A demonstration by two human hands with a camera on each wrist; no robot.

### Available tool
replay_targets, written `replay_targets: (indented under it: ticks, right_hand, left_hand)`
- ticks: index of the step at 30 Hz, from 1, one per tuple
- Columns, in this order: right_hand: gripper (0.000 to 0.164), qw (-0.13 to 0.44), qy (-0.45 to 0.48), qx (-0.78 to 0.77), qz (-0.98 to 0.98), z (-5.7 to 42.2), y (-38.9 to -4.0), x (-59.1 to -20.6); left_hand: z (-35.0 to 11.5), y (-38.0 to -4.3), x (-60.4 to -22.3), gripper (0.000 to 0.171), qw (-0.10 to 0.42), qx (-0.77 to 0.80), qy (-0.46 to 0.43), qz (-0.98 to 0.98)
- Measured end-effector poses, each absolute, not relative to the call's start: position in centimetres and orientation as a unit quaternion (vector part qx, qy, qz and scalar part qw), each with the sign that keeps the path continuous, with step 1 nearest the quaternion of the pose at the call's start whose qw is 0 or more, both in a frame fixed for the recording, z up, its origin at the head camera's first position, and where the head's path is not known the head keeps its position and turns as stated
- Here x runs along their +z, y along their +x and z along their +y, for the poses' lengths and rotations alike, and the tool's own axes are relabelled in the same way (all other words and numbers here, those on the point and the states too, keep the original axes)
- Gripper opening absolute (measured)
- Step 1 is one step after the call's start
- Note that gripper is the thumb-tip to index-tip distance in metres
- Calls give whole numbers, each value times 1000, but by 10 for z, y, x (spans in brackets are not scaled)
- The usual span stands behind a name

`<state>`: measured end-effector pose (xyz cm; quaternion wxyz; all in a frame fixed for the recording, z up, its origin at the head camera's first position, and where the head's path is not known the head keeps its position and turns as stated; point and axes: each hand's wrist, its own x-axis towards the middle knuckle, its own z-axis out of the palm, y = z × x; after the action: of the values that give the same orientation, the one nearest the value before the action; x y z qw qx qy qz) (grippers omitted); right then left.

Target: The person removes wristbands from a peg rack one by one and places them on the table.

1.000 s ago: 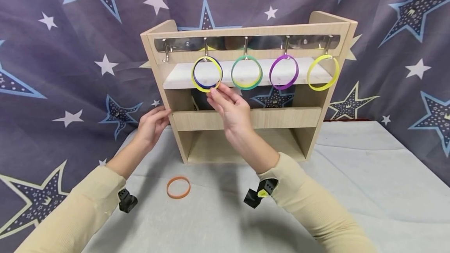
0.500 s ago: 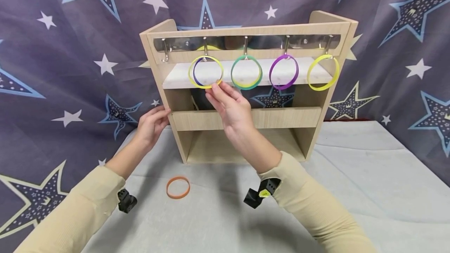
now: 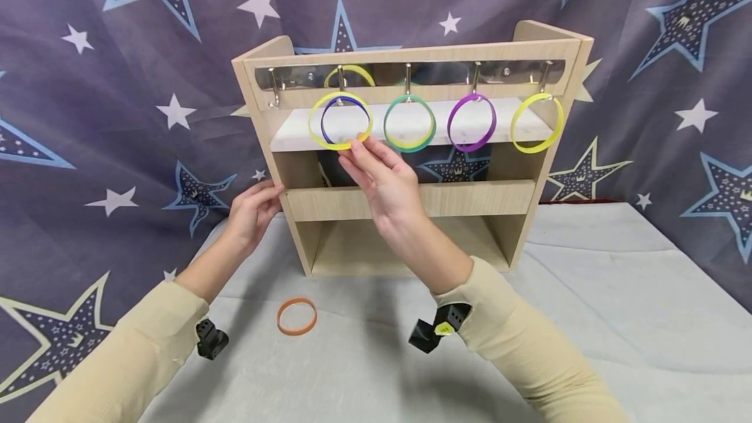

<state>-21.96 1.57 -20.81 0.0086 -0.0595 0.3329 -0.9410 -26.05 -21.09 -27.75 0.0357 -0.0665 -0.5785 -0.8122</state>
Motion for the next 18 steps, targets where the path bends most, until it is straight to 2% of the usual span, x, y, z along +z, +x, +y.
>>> replay_targets:
  ticks: [8, 14, 18]
  right_hand:
    - [19, 12, -84, -932, 353, 19, -214, -216]
    - [12, 28, -94, -921, 377, 24, -214, -226]
    - [13, 34, -100, -917, 385, 25, -213, -236]
  left_hand:
    - [-211, -262, -279, 19, 34, -815, -65, -575]
    - [-211, -262, -279, 18, 34, -815, -66, -575]
    - [-211, -262, -279, 19, 35, -816, -67, -573]
